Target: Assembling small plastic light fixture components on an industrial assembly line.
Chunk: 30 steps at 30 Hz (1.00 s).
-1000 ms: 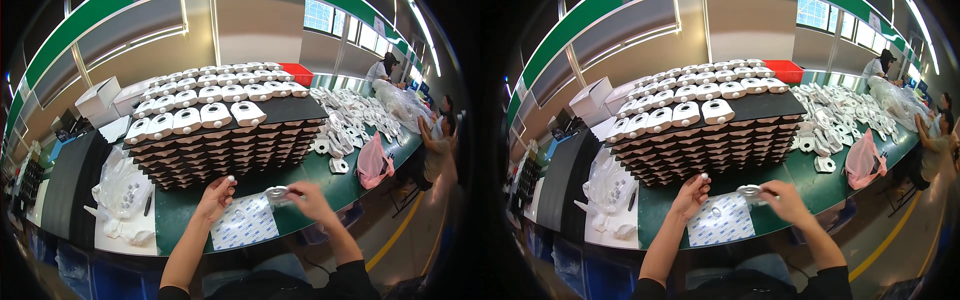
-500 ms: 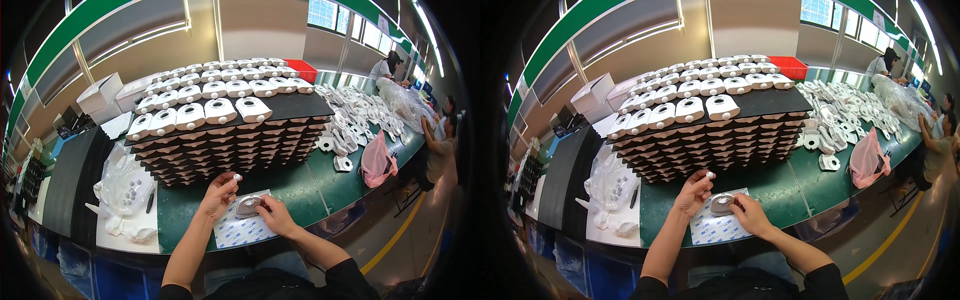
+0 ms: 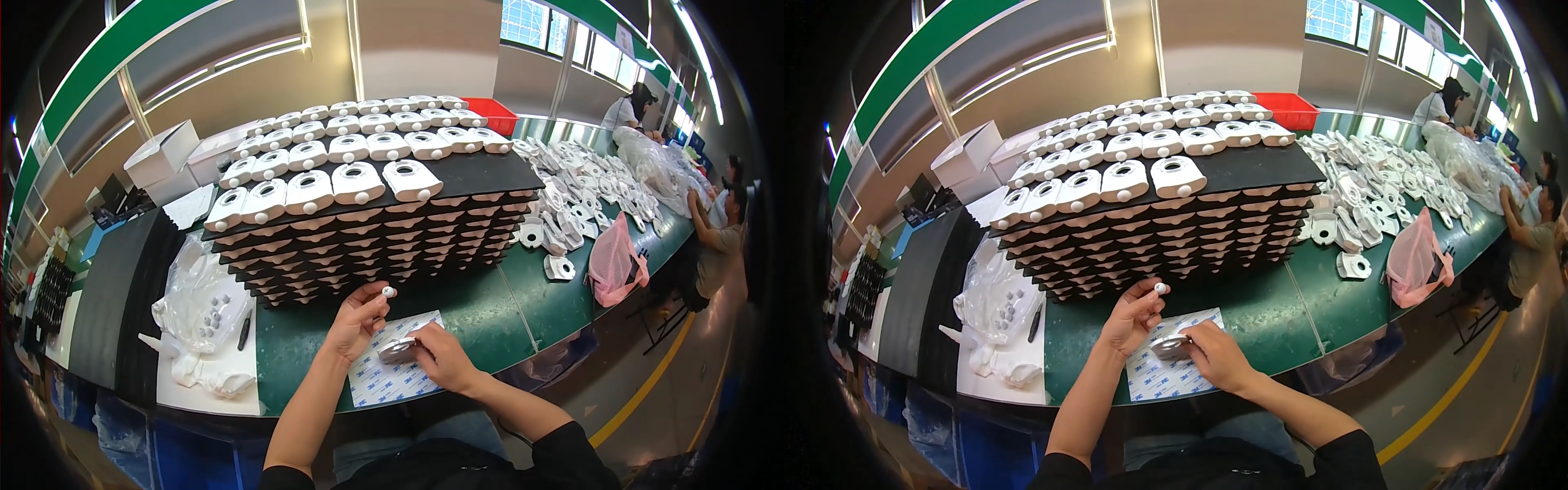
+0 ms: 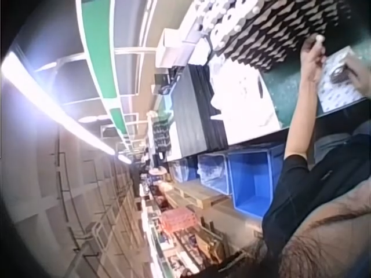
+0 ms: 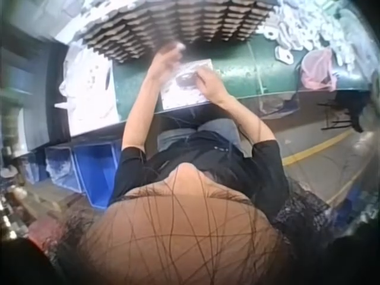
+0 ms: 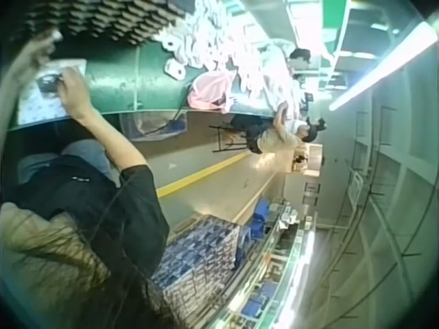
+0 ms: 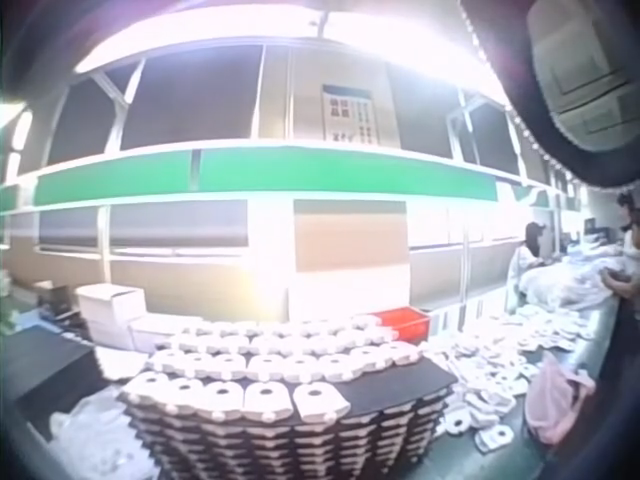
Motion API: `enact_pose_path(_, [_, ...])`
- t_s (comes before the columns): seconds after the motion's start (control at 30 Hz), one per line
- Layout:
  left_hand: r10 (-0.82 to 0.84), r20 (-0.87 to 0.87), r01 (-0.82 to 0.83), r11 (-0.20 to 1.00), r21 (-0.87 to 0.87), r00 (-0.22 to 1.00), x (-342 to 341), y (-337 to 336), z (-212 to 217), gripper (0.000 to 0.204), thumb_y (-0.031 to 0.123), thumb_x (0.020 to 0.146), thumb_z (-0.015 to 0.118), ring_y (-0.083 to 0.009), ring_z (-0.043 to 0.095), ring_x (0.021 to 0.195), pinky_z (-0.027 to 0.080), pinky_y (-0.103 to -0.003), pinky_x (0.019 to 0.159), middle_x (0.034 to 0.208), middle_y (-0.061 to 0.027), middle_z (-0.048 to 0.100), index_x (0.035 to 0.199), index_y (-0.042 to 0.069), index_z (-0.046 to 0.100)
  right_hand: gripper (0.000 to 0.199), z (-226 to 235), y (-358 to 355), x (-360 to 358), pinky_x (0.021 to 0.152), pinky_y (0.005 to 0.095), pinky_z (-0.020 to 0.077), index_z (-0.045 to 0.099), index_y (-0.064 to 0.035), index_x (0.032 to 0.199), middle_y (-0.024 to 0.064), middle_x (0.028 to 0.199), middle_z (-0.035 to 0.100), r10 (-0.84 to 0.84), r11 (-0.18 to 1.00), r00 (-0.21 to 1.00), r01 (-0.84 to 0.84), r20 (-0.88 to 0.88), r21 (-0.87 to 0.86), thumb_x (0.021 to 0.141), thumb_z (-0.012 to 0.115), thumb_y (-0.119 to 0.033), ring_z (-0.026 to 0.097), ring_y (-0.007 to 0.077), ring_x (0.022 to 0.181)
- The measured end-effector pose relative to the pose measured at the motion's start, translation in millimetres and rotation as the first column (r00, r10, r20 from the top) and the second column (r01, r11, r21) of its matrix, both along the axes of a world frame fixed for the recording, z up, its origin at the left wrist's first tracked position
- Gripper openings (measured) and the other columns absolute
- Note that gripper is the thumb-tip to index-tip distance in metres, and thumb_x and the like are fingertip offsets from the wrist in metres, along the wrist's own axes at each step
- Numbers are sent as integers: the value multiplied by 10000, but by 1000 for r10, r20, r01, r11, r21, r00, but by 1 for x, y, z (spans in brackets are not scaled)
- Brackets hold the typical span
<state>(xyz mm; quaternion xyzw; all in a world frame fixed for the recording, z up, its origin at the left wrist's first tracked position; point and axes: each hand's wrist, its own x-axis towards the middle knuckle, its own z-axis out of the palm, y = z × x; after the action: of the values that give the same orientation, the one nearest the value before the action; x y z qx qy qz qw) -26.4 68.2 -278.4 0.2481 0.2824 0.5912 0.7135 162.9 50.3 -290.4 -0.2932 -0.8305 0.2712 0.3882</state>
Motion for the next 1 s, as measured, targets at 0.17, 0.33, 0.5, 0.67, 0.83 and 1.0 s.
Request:
enact_pose_path(0.17, [-20,-49,21,999,32,999,3,-2,5,298,15,754,639,-54,483,646,365,-177,491,900,-41,593,1043,24,568,128,-6,4,7,697,255,428,500,-18,964,58,864,556,-34,842,964,-115,-263,-527,836,503,-17,548,158,775])
enact_pose_path(0.33, [-23,-312,52,995,87,950,8,-4,3,275,16,706,687,-54,497,666,372,-179,512,844,-17,592,964,37,594,166,-11,23,14,775,254,432,470,-79,1082,26,1029,537,-288,558,649,-484,-704,-674,925,432,-118,514,114,933])
enact_pose_path(0.5, [22,-514,85,980,183,858,16,-8,11,252,7,664,708,-62,509,645,392,-184,529,767,-11,583,884,42,588,180,-8,24,16,798,269,426,469,-90,1095,24,1064,530,-305,507,592,-562,-746,-653,925,439,-139,506,120,962])
enact_pose_path(0.67, [20,-542,122,967,225,840,18,-7,9,256,-2,639,717,-61,507,653,405,-184,557,738,-9,572,871,34,615,182,-7,24,16,795,268,426,471,-94,1094,23,1069,532,-280,518,606,-558,-745,-648,921,451,-146,507,119,964])
enact_pose_path(0.83, [25,-557,115,969,216,830,16,-7,7,258,-14,622,724,-61,506,668,410,-178,582,739,-11,573,863,26,639,146,-8,24,14,793,283,442,472,-88,1060,34,1015,543,-296,539,619,-521,-728,-662,928,424,-130,529,133,935])
enact_pose_path(1.0, [46,-579,124,960,250,814,18,-6,6,249,-4,618,739,-30,438,619,364,-172,578,744,10,589,853,25,664,148,-8,24,15,785,274,443,468,-81,1061,28,1003,536,-280,582,637,-483,-719,-654,921,441,-122,526,121,909])
